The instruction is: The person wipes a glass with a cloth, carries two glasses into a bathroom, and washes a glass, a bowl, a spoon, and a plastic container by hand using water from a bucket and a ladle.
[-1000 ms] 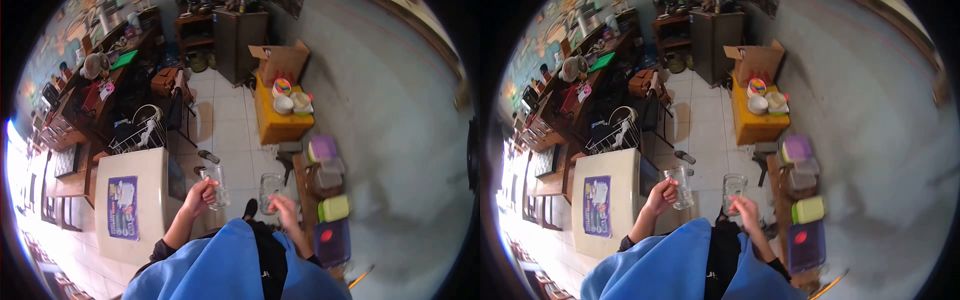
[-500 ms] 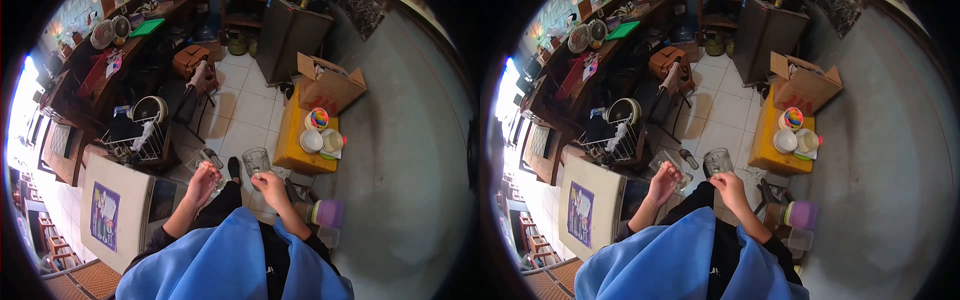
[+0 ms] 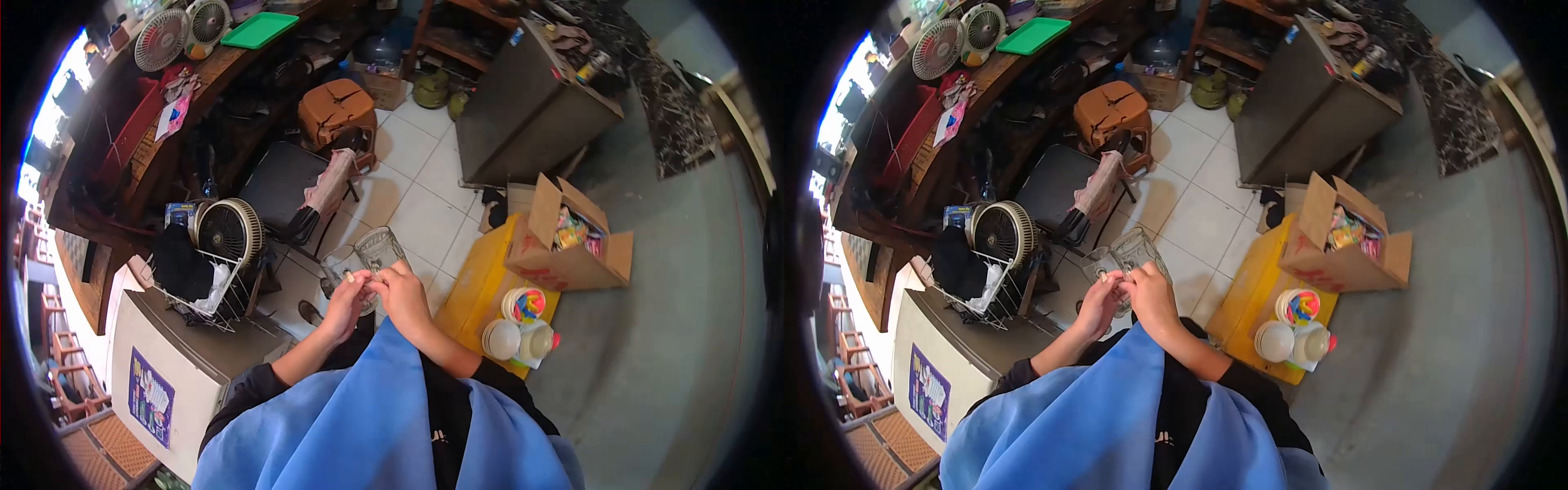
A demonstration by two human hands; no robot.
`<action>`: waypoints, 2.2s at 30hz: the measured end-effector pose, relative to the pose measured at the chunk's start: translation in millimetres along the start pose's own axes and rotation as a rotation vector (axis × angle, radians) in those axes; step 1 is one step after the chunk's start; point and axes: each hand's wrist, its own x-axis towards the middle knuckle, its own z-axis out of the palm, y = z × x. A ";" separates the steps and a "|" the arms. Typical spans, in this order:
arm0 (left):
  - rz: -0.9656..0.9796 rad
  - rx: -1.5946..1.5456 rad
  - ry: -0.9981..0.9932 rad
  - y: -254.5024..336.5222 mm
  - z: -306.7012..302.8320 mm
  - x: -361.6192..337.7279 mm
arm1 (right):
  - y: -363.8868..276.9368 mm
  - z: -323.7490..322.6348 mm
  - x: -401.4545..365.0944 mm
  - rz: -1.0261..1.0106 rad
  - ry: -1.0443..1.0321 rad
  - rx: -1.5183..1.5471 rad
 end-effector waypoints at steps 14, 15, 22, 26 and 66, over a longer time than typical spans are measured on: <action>0.473 -0.383 0.967 24.6 -4.0 106.2 | 88.3 77.8 255.4 -0.421 -0.626 0.172; 0.504 -0.409 0.995 25.4 -5.6 105.8 | 104.1 101.9 269.0 -0.588 -0.348 -0.061; 0.643 -0.359 1.067 46.9 -5.0 137.1 | 155.6 155.9 337.2 -0.967 -0.532 -0.175; 0.614 -0.511 1.009 59.9 5.9 182.8 | 162.7 101.2 376.5 -0.294 -0.711 0.448; 0.287 1.333 -0.230 211.2 224.7 637.2 | 255.8 -329.3 555.3 0.098 0.280 0.769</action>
